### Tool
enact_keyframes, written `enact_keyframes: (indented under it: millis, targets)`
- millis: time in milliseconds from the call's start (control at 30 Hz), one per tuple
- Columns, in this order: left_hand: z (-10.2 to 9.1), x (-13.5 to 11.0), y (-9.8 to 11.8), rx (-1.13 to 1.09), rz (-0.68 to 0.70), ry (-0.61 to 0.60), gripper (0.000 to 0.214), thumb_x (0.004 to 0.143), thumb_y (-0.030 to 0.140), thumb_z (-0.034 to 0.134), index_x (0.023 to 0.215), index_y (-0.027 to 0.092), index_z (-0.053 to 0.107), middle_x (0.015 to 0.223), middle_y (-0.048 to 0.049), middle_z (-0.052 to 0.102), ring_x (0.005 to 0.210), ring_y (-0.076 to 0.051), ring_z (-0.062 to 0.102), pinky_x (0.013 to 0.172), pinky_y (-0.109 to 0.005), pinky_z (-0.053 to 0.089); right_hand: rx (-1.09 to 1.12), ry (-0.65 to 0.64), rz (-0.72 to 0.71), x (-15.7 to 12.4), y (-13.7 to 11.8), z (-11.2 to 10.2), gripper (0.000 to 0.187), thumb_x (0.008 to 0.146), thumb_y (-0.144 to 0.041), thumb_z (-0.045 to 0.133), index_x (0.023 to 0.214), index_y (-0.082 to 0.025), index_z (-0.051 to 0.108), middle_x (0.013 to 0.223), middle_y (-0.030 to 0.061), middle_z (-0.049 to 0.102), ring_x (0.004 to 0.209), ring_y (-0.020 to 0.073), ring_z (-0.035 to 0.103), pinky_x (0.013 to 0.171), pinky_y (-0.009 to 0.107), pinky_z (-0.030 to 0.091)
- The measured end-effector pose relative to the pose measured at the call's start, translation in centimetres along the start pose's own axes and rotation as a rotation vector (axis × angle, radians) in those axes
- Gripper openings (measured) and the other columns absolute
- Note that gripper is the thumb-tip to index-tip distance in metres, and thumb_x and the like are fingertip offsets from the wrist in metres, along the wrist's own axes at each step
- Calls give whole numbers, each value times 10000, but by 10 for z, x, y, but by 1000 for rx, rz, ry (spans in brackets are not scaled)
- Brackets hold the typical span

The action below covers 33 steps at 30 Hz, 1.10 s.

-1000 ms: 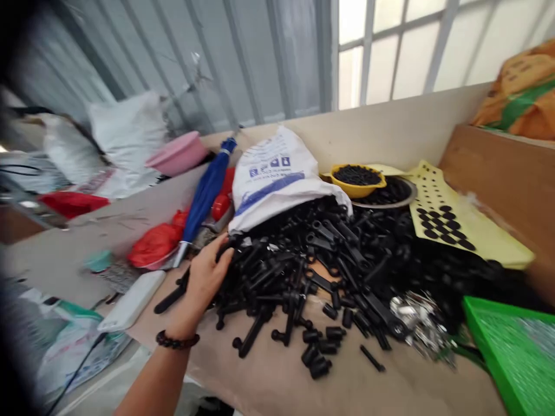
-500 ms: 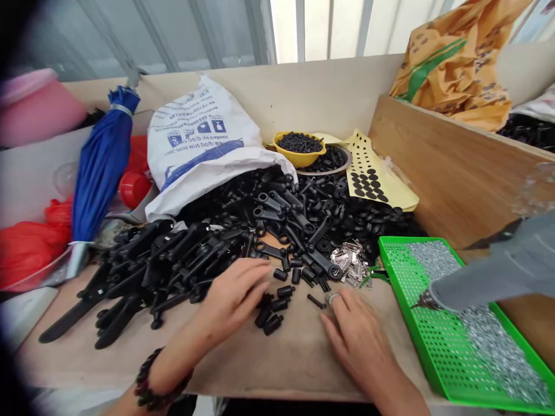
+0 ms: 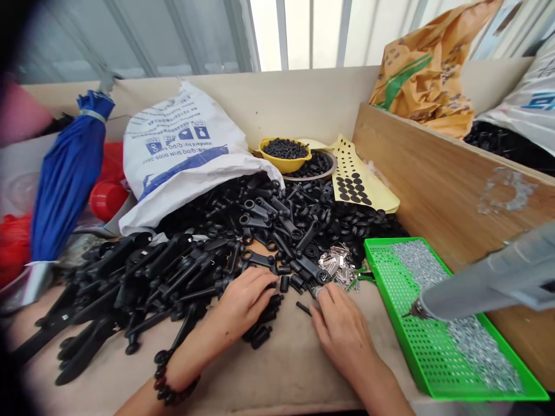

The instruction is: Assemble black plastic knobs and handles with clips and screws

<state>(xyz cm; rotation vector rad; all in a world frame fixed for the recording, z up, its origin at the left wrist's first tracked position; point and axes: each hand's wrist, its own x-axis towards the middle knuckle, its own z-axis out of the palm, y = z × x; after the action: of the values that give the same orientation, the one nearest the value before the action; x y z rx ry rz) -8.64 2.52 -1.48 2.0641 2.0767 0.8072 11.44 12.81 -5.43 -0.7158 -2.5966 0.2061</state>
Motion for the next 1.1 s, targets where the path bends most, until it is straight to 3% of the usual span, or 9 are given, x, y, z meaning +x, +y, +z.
enact_keyframes:
  millis: [167, 367, 567, 700, 867, 1000, 1100]
  targets:
    - [-3, -1, -1, 10, 9, -20, 208, 925, 155, 396, 953, 191, 598, 1015, -68, 635, 940, -203, 567, 837, -348, 486, 23, 13, 7, 2, 1, -5, 173, 925, -229, 400, 761, -208, 452, 785, 48, 524, 712, 211, 544, 625, 344, 446]
    - [-2, -4, 2, 71, -36, -171, 184, 885, 112, 443, 948, 203, 590, 929, -42, 639, 887, -203, 570, 829, -346, 474, 126, -50, -10, -2, -9, -1, 102, 920, -201, 414, 854, -192, 492, 939, 87, 556, 843, 236, 563, 716, 379, 479]
    - [4, 0, 5, 139, -30, -272, 223, 842, 46, 436, 912, 198, 584, 867, -42, 635, 832, -206, 570, 771, -323, 468, 191, -89, 14, 0, -16, 0, 118, 922, -180, 404, 849, -181, 497, 892, 91, 549, 828, 248, 554, 719, 416, 490]
    - [4, 7, 10, -64, -48, -226, 252, 832, 73, 488, 1035, 206, 559, 984, -34, 651, 920, -197, 586, 831, -308, 447, 239, -73, 25, 0, -19, -2, 104, 928, -208, 411, 878, -183, 498, 890, 91, 557, 837, 251, 554, 722, 415, 492]
    - [8, 18, 24, -332, -82, -237, 253, 808, 108, 537, 1040, 211, 542, 983, -6, 643, 895, -168, 586, 793, -262, 438, 274, -23, 72, -3, -10, -9, 73, 909, -255, 480, 866, -197, 480, 876, 73, 564, 833, 236, 563, 712, 372, 493]
    - [14, 23, 33, -420, -70, -257, 302, 799, 99, 529, 1070, 231, 544, 1005, 6, 640, 903, -160, 580, 803, -254, 436, 258, -6, 95, -7, 7, -13, 62, 904, -208, 453, 850, -200, 482, 875, 65, 569, 835, 218, 567, 717, 338, 484]
    - [20, 23, 38, -385, -31, -287, 340, 803, 88, 520, 1111, 232, 532, 1051, -4, 635, 949, -164, 577, 854, -262, 431, 89, 21, 156, -4, 22, -13, 115, 905, -178, 417, 822, -192, 495, 876, 78, 562, 820, 230, 551, 715, 359, 469]
